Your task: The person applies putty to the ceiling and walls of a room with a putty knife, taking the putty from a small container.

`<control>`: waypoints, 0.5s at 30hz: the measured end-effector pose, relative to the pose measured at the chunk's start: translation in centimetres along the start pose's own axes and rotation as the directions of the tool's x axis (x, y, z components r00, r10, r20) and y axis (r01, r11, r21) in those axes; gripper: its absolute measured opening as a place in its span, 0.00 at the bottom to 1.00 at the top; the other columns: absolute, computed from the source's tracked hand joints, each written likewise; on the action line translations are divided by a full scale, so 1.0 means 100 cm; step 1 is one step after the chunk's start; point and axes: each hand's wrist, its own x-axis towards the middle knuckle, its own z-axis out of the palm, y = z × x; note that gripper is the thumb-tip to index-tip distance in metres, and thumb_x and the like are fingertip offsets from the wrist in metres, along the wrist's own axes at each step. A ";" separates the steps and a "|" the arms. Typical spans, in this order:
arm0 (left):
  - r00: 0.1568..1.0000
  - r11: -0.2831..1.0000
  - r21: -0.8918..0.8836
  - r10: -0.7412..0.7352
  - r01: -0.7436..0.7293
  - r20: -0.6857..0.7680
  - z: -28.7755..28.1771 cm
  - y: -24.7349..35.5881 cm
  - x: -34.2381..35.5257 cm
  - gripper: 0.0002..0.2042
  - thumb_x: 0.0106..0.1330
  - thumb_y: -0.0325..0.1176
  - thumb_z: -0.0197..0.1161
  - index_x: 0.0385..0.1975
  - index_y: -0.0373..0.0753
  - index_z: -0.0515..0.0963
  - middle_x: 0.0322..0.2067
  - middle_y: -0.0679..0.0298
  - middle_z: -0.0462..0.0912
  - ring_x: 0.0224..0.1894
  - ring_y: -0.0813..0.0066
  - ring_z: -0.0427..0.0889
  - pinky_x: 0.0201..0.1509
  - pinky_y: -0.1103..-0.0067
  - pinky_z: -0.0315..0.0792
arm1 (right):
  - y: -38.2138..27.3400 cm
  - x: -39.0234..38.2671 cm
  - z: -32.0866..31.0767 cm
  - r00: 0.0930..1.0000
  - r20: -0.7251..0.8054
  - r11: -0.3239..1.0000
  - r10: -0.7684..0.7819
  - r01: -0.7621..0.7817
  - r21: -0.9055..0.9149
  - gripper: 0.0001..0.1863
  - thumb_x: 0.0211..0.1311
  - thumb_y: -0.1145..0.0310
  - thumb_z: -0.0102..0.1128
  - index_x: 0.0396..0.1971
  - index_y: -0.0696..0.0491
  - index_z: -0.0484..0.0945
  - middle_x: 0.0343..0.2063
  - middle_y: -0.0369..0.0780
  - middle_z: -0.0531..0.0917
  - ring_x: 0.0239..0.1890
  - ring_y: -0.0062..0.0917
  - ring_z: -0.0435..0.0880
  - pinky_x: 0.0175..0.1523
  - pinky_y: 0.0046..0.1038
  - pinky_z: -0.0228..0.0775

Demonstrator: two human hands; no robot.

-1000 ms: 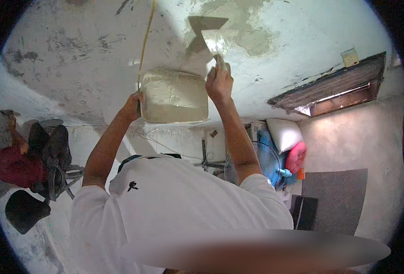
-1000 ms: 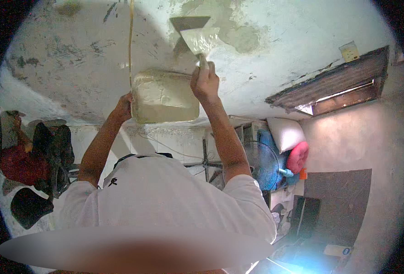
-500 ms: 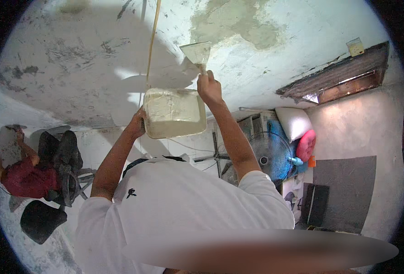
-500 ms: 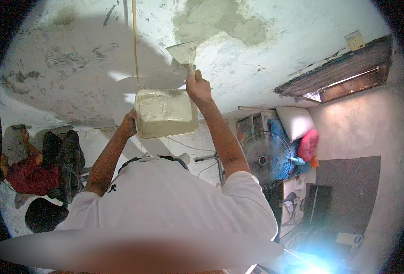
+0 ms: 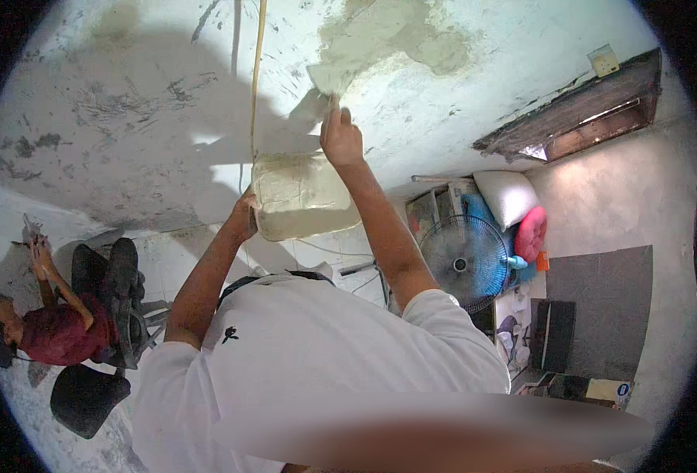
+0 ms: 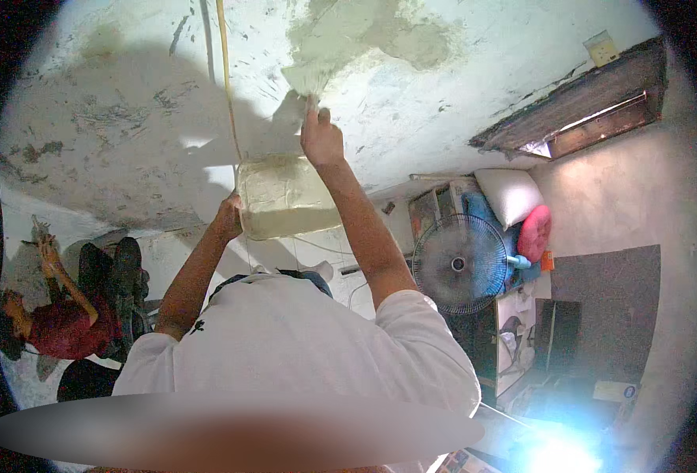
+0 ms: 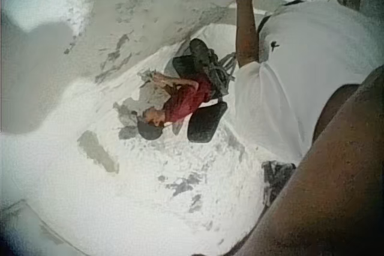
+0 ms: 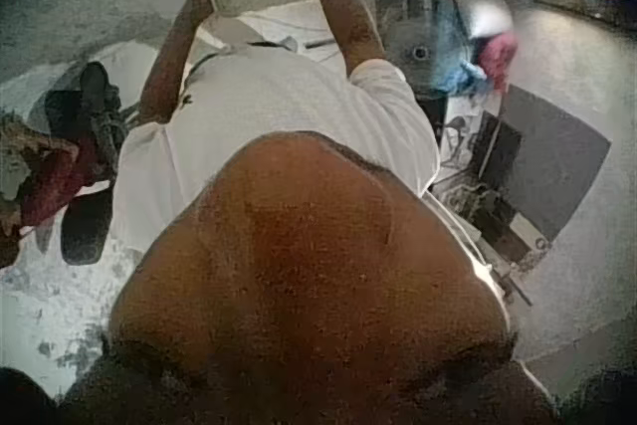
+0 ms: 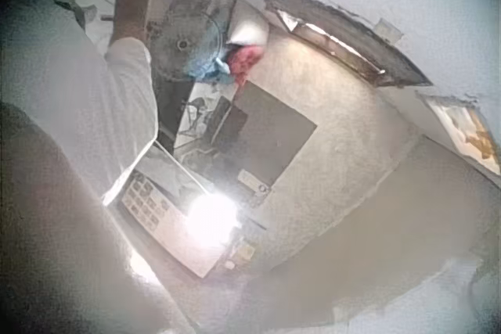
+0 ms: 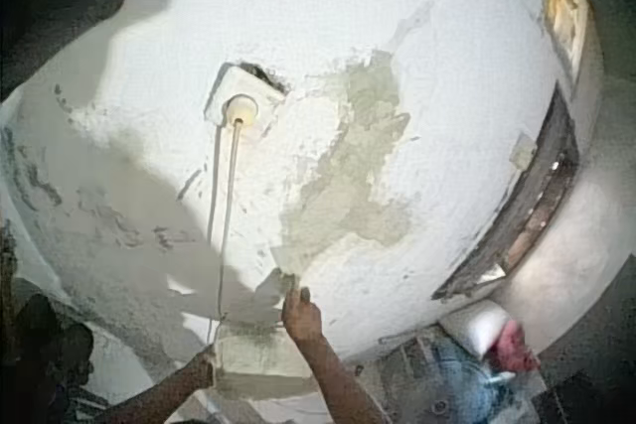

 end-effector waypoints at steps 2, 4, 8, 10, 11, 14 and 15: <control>0.999 0.999 0.031 0.037 -0.038 0.024 0.005 0.006 -0.004 0.43 0.49 0.50 0.63 0.66 0.43 0.54 0.60 0.57 0.66 0.60 0.57 0.70 0.62 0.60 0.69 | 0.007 -0.023 0.006 1.000 0.017 0.998 -0.017 0.016 0.053 0.28 0.62 0.69 0.51 0.61 0.58 0.59 0.32 0.53 0.76 0.24 0.47 0.80 0.27 0.44 0.75; 1.000 0.998 0.058 0.021 -0.022 0.016 0.007 0.010 -0.006 0.44 0.49 0.50 0.63 0.67 0.43 0.53 0.60 0.57 0.66 0.60 0.57 0.69 0.62 0.60 0.68 | 0.017 -0.036 0.001 0.998 -0.011 0.992 -0.066 0.067 0.103 0.30 0.61 0.69 0.51 0.63 0.56 0.56 0.34 0.54 0.75 0.23 0.47 0.80 0.25 0.44 0.74; 0.995 0.994 0.065 0.081 -0.085 0.057 0.000 0.006 -0.001 0.43 0.51 0.48 0.62 0.66 0.37 0.53 0.58 0.56 0.68 0.59 0.59 0.71 0.61 0.63 0.69 | 0.007 -0.015 -0.031 0.946 -0.303 0.961 -0.113 0.181 0.208 0.25 0.61 0.76 0.52 0.57 0.64 0.60 0.37 0.58 0.77 0.30 0.53 0.80 0.31 0.46 0.75; 0.997 0.978 0.197 0.066 -0.071 0.034 -0.003 0.002 0.001 0.45 0.43 0.46 0.62 0.67 0.44 0.54 0.60 0.58 0.65 0.62 0.57 0.67 0.63 0.61 0.67 | -0.007 0.015 -0.053 0.903 -0.417 0.948 -0.106 0.218 0.231 0.25 0.62 0.75 0.51 0.57 0.66 0.59 0.40 0.61 0.76 0.36 0.55 0.79 0.36 0.46 0.75; 0.998 0.978 0.201 0.056 -0.062 0.036 0.001 0.003 0.000 0.45 0.43 0.46 0.62 0.67 0.44 0.54 0.60 0.58 0.65 0.62 0.57 0.67 0.63 0.61 0.67 | -0.011 0.029 -0.057 0.932 -0.359 0.960 -0.056 0.149 0.237 0.25 0.62 0.74 0.51 0.58 0.65 0.58 0.40 0.60 0.76 0.35 0.55 0.80 0.36 0.46 0.75; 1.000 0.997 0.077 -0.022 0.021 0.013 0.018 0.011 -0.006 0.46 0.42 0.46 0.63 0.67 0.42 0.53 0.60 0.58 0.65 0.62 0.58 0.67 0.64 0.62 0.66 | -0.007 0.032 -0.034 0.980 -0.195 0.986 0.032 0.000 0.164 0.26 0.62 0.71 0.51 0.59 0.62 0.59 0.39 0.58 0.76 0.33 0.53 0.80 0.34 0.45 0.75; 1.000 0.997 0.076 0.005 -0.005 0.004 0.022 0.011 -0.007 0.46 0.42 0.46 0.63 0.66 0.42 0.54 0.60 0.58 0.65 0.61 0.59 0.68 0.63 0.62 0.66 | 0.001 0.027 -0.021 0.994 -0.090 0.995 0.068 -0.061 0.079 0.26 0.62 0.70 0.51 0.60 0.60 0.59 0.38 0.58 0.76 0.32 0.52 0.81 0.33 0.45 0.76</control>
